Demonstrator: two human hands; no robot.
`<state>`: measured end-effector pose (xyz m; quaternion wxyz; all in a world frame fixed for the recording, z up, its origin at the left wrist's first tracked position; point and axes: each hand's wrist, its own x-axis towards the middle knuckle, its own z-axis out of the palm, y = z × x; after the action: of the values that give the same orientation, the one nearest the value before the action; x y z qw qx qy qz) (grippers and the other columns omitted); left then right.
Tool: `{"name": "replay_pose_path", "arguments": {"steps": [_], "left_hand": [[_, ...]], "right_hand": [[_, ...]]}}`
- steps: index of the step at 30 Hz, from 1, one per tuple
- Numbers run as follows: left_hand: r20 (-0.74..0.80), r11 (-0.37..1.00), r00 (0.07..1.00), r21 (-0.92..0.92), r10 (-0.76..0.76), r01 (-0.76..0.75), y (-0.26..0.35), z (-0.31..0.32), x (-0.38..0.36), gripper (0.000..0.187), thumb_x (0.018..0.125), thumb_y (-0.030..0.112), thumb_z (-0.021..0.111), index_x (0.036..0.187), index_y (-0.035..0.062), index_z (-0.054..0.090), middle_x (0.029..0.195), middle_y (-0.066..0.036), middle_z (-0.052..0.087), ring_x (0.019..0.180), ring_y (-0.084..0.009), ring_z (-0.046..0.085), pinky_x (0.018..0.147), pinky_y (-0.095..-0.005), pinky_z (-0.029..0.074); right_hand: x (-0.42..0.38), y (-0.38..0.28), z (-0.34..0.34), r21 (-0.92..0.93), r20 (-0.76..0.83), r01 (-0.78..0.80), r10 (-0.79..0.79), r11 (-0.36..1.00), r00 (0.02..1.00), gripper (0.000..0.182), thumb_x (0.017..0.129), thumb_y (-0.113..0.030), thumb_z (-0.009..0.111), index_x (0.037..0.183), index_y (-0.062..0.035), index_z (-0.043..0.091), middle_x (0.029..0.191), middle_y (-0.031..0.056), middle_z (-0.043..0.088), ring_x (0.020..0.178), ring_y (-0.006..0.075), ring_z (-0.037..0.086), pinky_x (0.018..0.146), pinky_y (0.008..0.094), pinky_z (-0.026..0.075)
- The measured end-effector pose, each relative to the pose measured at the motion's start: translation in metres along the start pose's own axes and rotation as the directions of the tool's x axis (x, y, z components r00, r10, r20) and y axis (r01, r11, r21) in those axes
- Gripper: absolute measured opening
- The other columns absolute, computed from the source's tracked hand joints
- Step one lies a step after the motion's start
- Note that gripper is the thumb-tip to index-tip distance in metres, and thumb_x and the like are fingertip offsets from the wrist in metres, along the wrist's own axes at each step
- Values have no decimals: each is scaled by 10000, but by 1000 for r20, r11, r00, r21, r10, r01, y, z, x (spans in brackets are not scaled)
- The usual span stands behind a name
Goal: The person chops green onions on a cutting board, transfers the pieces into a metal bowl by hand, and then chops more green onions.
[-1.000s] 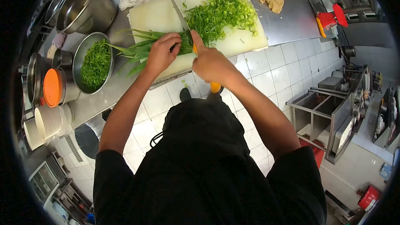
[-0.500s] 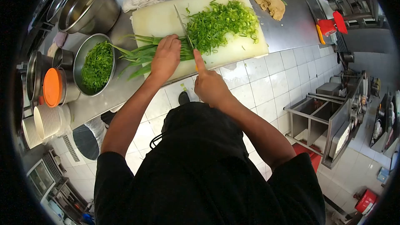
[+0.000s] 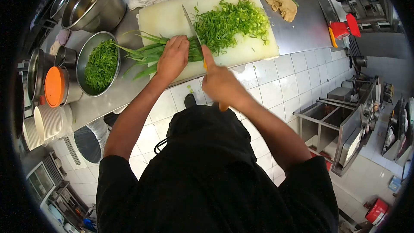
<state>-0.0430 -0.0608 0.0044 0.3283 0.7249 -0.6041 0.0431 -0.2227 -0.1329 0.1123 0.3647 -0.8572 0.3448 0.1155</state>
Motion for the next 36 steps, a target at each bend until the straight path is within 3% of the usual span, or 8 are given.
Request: {"name": "replay_pose_path", "arguments": {"steps": [1, 4, 9, 13, 16, 22, 30, 36], "left_hand": [[-20, 1000, 1000, 6, 8, -8, -1, 1, 1, 191, 840, 14, 635, 1028, -16, 631, 1152, -153, 638, 1139, -322, 585, 995, -419, 471], [-60, 1000, 998, 13, 27, -26, -3, 3, 1, 175, 868, 11, 624, 1041, -19, 628, 1146, -154, 636, 1124, -329, 589, 987, -424, 473], [-16, 999, 1000, -41, -12, 11, -1, 1, 1, 143, 921, 2, 612, 1060, -26, 623, 1137, -155, 633, 1095, -343, 597, 964, -427, 483], [9, 999, 1000, -35, -27, 27, 2, -5, 1, 126, 920, -1, 617, 1043, -25, 626, 1135, -153, 633, 1086, -346, 598, 951, -429, 487], [-47, 998, 999, -63, -8, 5, 1, 0, 1, 99, 922, -5, 614, 1018, -23, 625, 1130, -156, 630, 1075, -352, 596, 941, -436, 486], [-34, 999, 999, -48, -9, 8, -2, 1, 3, 83, 925, -7, 608, 1007, -19, 616, 1122, -162, 628, 1066, -360, 595, 943, -441, 487], [-45, 997, 999, -75, -23, 20, 1, 0, 0, 100, 928, -11, 604, 1028, -17, 616, 1111, -158, 630, 1068, -366, 596, 944, -448, 486], [0, 1000, 1000, -30, -4, 4, 0, 1, 1, 169, 853, -11, 610, 1021, -9, 626, 1158, -144, 636, 1132, -335, 586, 1001, -437, 470]], "right_hand": [[-4, 5, 15, -14, -76, 73, -74, 997, 994, 852, 901, -60, 534, 1639, -79, 110, 873, 361, 684, 801, 539, 674, 817, 596, 535], [23, 19, 36, 16, -145, 106, -103, 994, 984, 885, 922, -74, 541, 1651, -169, 49, 830, 355, 683, 748, 564, 652, 776, 629, 539], [34, -13, -19, 200, 82, -59, 43, 978, 996, 804, 950, -80, 482, 1652, -166, 99, 805, 293, 695, 586, 369, 685, 661, 488, 590], [-3, -10, -8, 24, 46, -29, 28, 999, 999, 843, 917, -80, 534, 1642, -76, 103, 893, 345, 696, 817, 497, 696, 849, 561, 550], [10, 22, 45, -34, -185, 150, -154, 988, 971, 843, 946, -95, 511, 1654, -146, 55, 827, 332, 686, 656, 459, 684, 697, 509, 580], [26, -17, -21, 237, 121, -60, 32, 970, 992, 823, 957, -90, 493, 1653, -135, 57, 833, 314, 695, 629, 431, 692, 671, 502, 581], [24, 19, 45, 7, -200, 169, -164, 986, 966, 831, 939, -75, 503, 1648, -149, 75, 836, 323, 698, 674, 441, 702, 752, 542, 577], [53, 15, 17, 201, -44, 50, -42, 978, 998, 824, 972, -117, 494, 1660, -219, 53, 897, 275, 704, 568, 311, 680, 624, 436, 593]]}}
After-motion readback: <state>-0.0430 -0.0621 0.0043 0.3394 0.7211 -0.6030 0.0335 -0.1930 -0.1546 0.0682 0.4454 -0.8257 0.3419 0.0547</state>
